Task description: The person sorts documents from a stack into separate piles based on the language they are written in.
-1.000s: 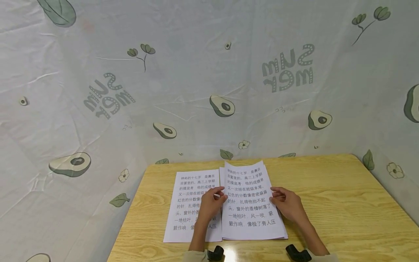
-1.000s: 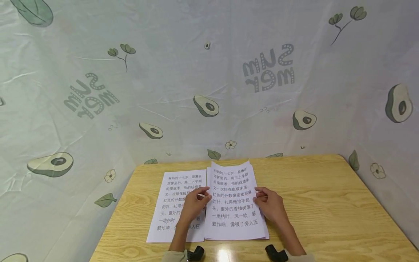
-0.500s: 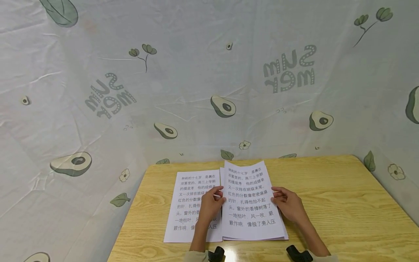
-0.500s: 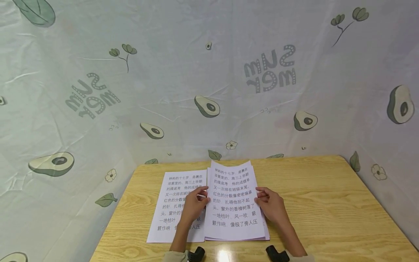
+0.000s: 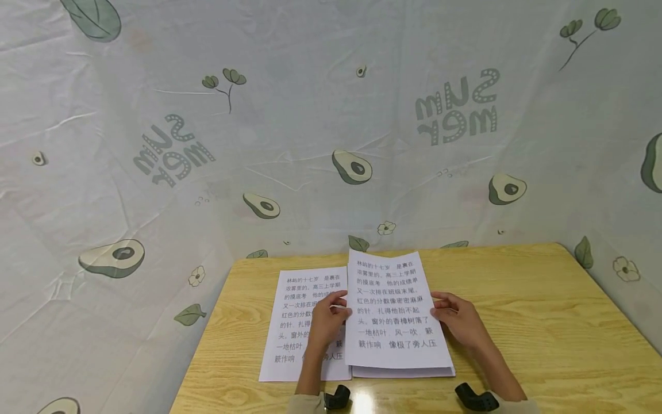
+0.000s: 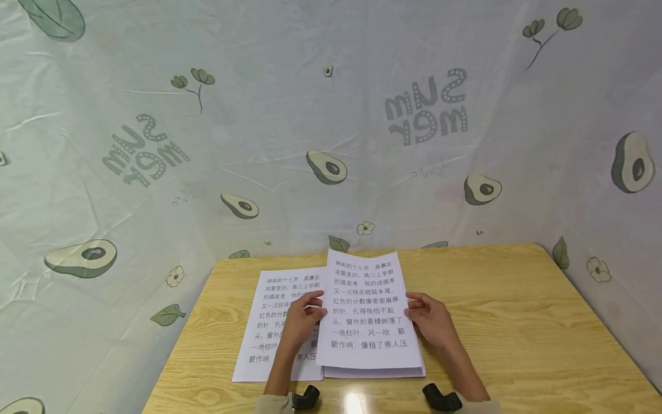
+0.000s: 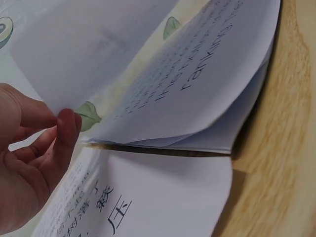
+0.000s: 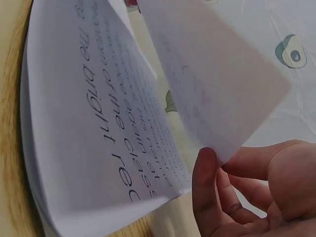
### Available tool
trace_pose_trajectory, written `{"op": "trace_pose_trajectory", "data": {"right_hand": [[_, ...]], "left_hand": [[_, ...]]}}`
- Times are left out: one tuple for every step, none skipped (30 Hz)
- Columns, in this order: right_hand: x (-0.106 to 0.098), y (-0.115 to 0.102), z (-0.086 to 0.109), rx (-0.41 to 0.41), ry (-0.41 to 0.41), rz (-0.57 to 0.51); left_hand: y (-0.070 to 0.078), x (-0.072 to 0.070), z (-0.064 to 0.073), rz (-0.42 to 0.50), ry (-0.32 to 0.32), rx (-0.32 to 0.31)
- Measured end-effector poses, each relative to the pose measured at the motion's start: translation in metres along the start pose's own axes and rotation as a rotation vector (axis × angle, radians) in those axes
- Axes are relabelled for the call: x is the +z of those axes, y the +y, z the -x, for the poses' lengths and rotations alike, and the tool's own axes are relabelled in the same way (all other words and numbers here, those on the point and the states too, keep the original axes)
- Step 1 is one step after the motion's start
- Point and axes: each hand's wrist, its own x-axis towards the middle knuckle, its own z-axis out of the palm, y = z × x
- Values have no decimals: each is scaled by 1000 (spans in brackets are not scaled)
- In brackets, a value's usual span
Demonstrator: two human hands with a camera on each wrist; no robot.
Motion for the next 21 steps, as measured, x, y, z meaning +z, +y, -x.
{"op": "trace_pose_trajectory", "data": {"right_hand": [[-1, 0, 0, 4, -7, -17], [-1, 0, -1, 15, -10, -35], [-2, 0, -1, 27, -14, -58], [-2, 0, -1, 40, -16, -78], [-2, 0, -1, 51, -19, -100], [-2, 0, -1, 60, -20, -119], [-2, 0, -2, 67, -20, -138], [-2, 0, -2, 72, -20, -151], [-2, 0, -2, 72, -21, -163], [-2, 0, -2, 72, -23, -171], [-2, 0, -2, 71, -23, -180], [-2, 0, -2, 72, -24, -187], [-1, 0, -2, 75, -22, -194], [-1, 0, -2, 75, -25, -199], [0, 0, -2, 80, -24, -207], [0, 0, -2, 86, -27, -215], [2, 0, -2, 93, -29, -225], [3, 0, -2, 99, -33, -234], [4, 0, -2, 106, -35, -242], [6, 0, -2, 111, -41, -252], [8, -1, -2, 120, -42, -262]], "left_hand": [[0, -1, 0, 26, -3, -5], [0, -2, 0, 54, -6, -9], [0, -2, 0, 78, -9, -14], [0, -3, 0, 101, -11, -18], [-1, -4, 0, 123, -13, -22], [0, -4, 0, 141, -15, -26], [0, -5, 0, 156, -14, -36], [0, -5, -1, 169, -13, -40], [-1, -6, -1, 179, -12, -44], [-1, -6, -1, 188, -12, -47], [-2, -6, -1, 193, -11, -49], [-2, -6, -1, 196, -8, -52], [-2, -7, -1, 198, -6, -54], [-3, -7, -1, 199, -6, -53], [-3, -8, 0, 202, -6, -56], [-3, -9, 0, 204, -5, -55], [-3, -9, 0, 205, -3, -55], [-3, -11, 1, 207, 0, -56], [-4, -12, 1, 211, 1, -58], [-4, -14, 2, 215, 4, -59], [-5, -15, 2, 217, 7, -62]]}}
